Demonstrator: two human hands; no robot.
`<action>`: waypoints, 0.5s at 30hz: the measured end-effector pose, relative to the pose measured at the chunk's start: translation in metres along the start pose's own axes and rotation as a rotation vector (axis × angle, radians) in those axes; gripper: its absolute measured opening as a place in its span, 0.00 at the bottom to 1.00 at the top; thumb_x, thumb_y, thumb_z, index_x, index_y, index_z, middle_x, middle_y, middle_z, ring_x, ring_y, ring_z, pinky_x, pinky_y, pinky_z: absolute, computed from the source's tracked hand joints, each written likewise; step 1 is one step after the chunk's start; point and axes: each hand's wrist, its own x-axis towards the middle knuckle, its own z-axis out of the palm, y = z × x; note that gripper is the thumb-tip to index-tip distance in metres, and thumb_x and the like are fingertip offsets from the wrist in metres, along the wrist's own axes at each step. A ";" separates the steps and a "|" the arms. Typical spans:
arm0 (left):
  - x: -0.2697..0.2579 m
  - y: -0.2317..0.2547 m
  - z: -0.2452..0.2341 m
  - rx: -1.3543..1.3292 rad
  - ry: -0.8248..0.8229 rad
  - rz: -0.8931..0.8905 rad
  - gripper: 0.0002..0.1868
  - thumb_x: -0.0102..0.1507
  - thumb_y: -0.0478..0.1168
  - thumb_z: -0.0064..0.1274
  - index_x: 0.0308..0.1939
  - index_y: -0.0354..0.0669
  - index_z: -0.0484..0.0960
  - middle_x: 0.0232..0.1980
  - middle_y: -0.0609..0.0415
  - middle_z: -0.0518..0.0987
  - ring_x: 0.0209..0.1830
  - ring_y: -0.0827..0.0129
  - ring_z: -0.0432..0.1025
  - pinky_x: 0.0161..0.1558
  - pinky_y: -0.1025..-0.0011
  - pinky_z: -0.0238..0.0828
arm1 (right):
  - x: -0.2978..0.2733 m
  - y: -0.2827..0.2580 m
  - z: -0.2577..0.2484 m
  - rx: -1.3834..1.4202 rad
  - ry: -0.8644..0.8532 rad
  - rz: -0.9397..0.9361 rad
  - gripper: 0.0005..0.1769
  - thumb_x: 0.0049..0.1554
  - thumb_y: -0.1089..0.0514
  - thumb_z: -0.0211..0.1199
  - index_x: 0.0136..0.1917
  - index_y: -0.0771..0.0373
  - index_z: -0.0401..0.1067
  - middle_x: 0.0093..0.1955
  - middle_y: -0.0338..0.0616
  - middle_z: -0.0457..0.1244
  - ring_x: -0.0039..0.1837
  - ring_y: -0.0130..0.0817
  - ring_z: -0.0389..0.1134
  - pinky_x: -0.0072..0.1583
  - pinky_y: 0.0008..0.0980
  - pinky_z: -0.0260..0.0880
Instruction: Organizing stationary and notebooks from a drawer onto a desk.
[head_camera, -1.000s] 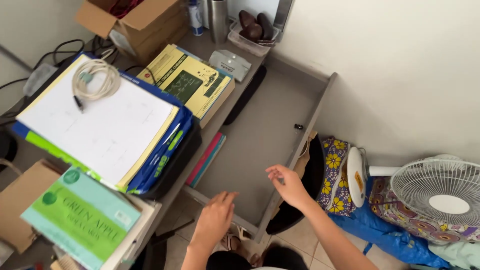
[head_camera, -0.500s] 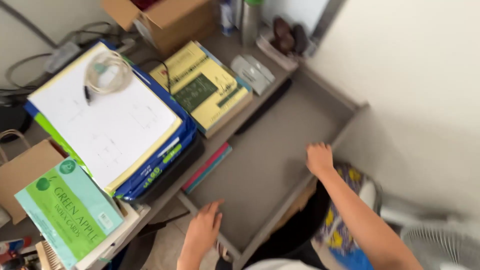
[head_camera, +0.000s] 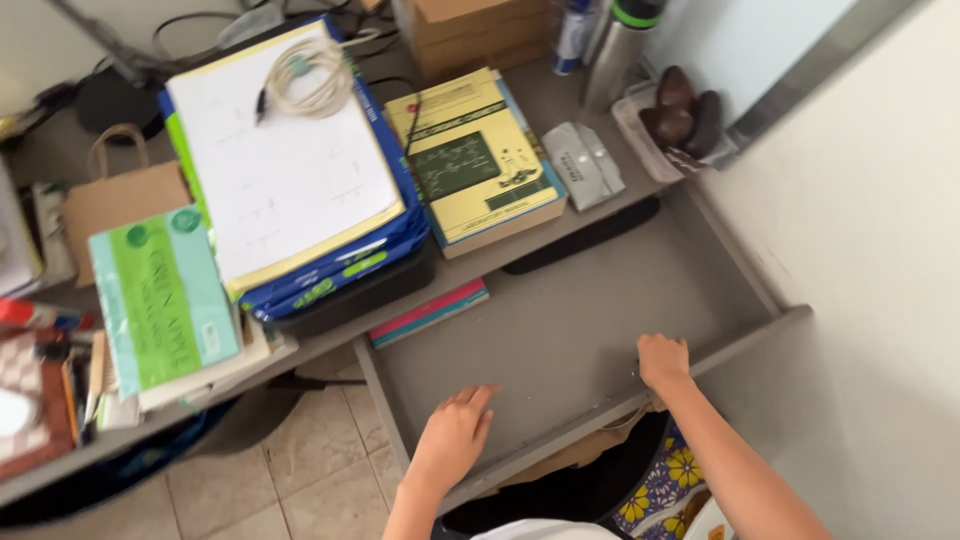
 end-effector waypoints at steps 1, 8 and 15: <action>-0.001 0.004 0.002 -0.006 -0.009 0.018 0.16 0.64 0.34 0.50 0.57 0.41 0.77 0.52 0.43 0.81 0.54 0.46 0.75 0.54 0.55 0.71 | 0.000 0.001 0.000 0.008 0.006 -0.006 0.12 0.56 0.64 0.58 0.52 0.57 0.76 0.53 0.49 0.70 0.59 0.47 0.73 0.72 0.52 0.61; -0.004 0.018 0.000 -0.039 -0.020 -0.082 0.18 0.64 0.35 0.50 0.59 0.43 0.77 0.53 0.44 0.80 0.54 0.47 0.74 0.54 0.56 0.71 | -0.052 -0.047 -0.137 0.195 0.058 -0.168 0.11 0.57 0.65 0.60 0.42 0.54 0.82 0.41 0.46 0.73 0.51 0.44 0.75 0.70 0.41 0.66; 0.010 0.024 -0.018 -0.530 0.255 -0.144 0.24 0.62 0.43 0.60 0.60 0.38 0.75 0.52 0.46 0.80 0.50 0.57 0.76 0.45 0.63 0.76 | -0.098 -0.152 -0.200 1.086 0.055 -0.662 0.08 0.51 0.64 0.69 0.46 0.63 0.80 0.41 0.42 0.76 0.48 0.29 0.77 0.55 0.29 0.72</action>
